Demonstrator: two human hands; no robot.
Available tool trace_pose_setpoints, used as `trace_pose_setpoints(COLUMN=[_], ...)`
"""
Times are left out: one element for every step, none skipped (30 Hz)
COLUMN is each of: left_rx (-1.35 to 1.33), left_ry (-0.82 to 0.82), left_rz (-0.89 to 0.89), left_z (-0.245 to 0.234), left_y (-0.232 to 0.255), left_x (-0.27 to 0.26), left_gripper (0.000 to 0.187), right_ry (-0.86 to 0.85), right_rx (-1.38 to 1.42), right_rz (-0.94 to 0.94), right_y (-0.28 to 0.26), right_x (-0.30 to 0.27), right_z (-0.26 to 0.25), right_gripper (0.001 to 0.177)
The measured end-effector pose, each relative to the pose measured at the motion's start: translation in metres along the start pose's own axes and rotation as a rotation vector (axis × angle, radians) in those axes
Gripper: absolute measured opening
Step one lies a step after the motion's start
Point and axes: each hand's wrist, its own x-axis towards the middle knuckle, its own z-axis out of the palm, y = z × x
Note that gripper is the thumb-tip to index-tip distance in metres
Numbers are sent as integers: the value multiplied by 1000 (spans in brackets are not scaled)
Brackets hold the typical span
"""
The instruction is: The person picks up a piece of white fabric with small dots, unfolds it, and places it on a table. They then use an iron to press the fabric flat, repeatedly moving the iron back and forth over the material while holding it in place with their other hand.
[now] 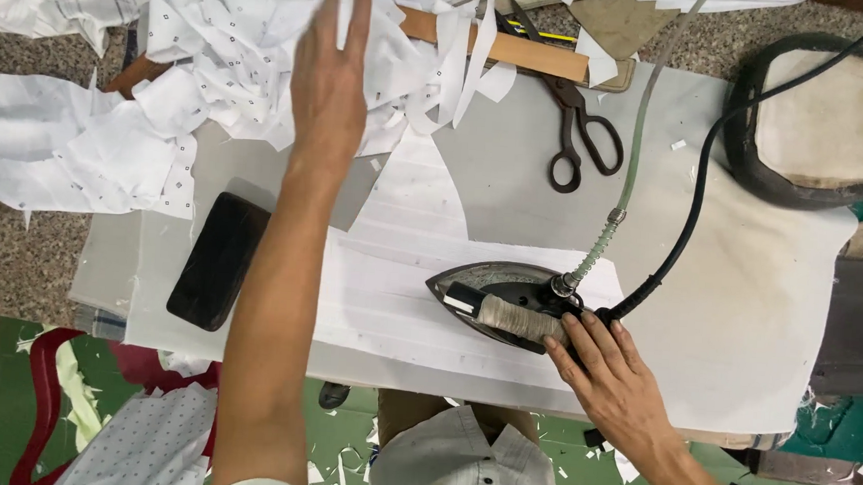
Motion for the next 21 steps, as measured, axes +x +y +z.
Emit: trace_pose_setpoints(left_rx=[7,-1,-8,1,-4,-8,4,33,62,72,175,277,285,89,-104,-89,-123,-158,-150,-184,-221], left_ry=[4,-80,-162,-158,-32,94,96,142,183,181,134,85,81,305,535,536,534,531,533,346,160], left_rz=[-5,7,13,0,79,160,147,262,382,372,326,278,265,-125,-508,-517,-564,-611,-623,-431,-234], left_z=[-18,-36,-54,-67,-79,-92,-97,-101,-105,-110,-114,-118,-119,-119,-122,-108,-95,-81,-75,-70,-63], left_y=[2,4,5,9,13,16,11,7,2,-9,-20,-31,-38,-45,-55,-41,-27,-13,10,34,59], left_x=[-9,-19,-31,-51,-73,-94,-121,-148,-177,-191,-205,-219,-233,-246,-259,-283,-308,-331,-332,-332,-329], left_gripper=[108,112,116,116,79,46,46,25,44,44,39,34,34,12,16,16,14,13,13,24,36], right_ry=[6,14,22,27,26,24,30,6,-19,-15,-66,-117,-119,-135,-149,-148,-214,-279,-283,-300,-319], right_rx=[0,-14,-28,-27,-41,-54,-52,-18,19,23,109,195,198,237,279,285,291,295,295,370,443], right_rz=[-8,18,37,22,36,51,35,37,44,31,32,33,18,32,44,28,72,117,103,143,189], right_y=[-2,-6,-7,-8,-10,-12,-10,-8,-10,-9,-9,-9,-9,-10,-12,-12,-11,-11,-11,-11,-10], right_x=[1,2,4,8,12,16,23,30,37,49,60,72,82,94,106,106,107,108,111,114,116], right_z=[-1,-1,-2,-7,-12,-16,-21,-26,-31,-31,-32,-32,-31,-30,-28,-19,-11,-2,-3,-3,-4], right_gripper=[63,64,65,65,60,55,55,56,58,58,58,58,58,54,51,51,51,51,51,53,55])
